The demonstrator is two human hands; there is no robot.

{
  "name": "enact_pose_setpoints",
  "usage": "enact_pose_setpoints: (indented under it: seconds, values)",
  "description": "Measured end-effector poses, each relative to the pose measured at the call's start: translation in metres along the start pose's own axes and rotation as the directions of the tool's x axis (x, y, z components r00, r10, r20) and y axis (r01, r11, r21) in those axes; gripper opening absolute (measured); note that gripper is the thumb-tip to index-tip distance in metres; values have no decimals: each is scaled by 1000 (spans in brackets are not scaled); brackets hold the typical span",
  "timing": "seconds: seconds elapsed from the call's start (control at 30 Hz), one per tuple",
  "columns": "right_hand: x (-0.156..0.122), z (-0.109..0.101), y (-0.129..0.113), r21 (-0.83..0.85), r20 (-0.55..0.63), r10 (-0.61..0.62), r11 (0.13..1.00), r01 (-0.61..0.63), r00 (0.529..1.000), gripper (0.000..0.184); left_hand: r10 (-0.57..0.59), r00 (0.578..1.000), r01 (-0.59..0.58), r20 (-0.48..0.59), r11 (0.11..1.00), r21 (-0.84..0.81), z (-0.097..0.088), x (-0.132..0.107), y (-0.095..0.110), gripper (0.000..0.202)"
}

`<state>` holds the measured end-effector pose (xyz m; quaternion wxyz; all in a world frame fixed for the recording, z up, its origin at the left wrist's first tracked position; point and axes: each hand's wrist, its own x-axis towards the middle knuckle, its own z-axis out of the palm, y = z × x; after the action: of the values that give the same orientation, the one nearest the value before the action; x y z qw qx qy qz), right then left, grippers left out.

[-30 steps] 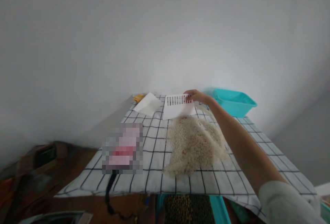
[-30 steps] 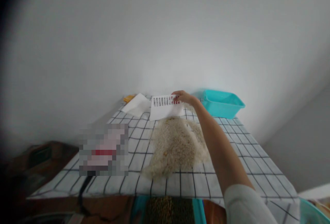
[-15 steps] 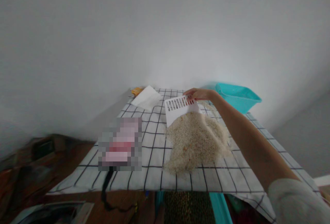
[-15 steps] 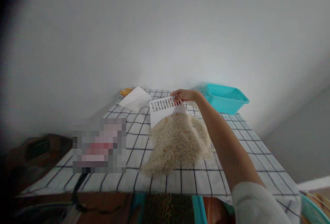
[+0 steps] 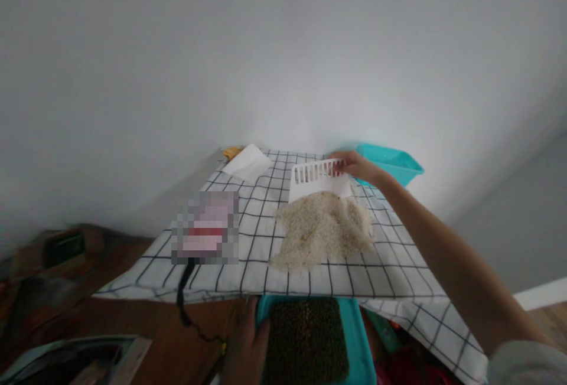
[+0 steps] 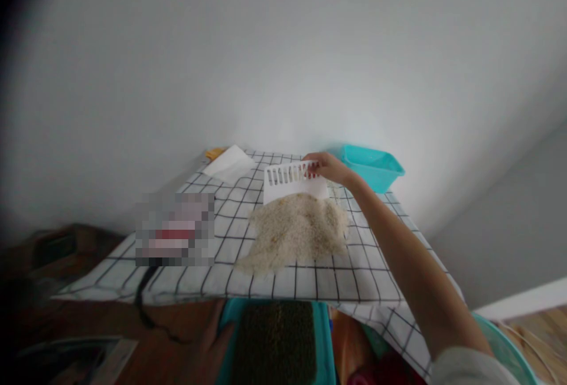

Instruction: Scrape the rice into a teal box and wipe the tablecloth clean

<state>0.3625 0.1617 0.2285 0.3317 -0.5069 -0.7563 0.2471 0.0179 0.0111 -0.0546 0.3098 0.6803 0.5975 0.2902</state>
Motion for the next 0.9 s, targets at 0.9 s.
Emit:
enact_pose_setpoints:
  seconds: [0.9]
  values:
    - [-179, -3, 12, 90, -687, 314, 932, -352, 656, 23, -78, 991, 89, 105, 990, -107, -24, 6, 26, 62]
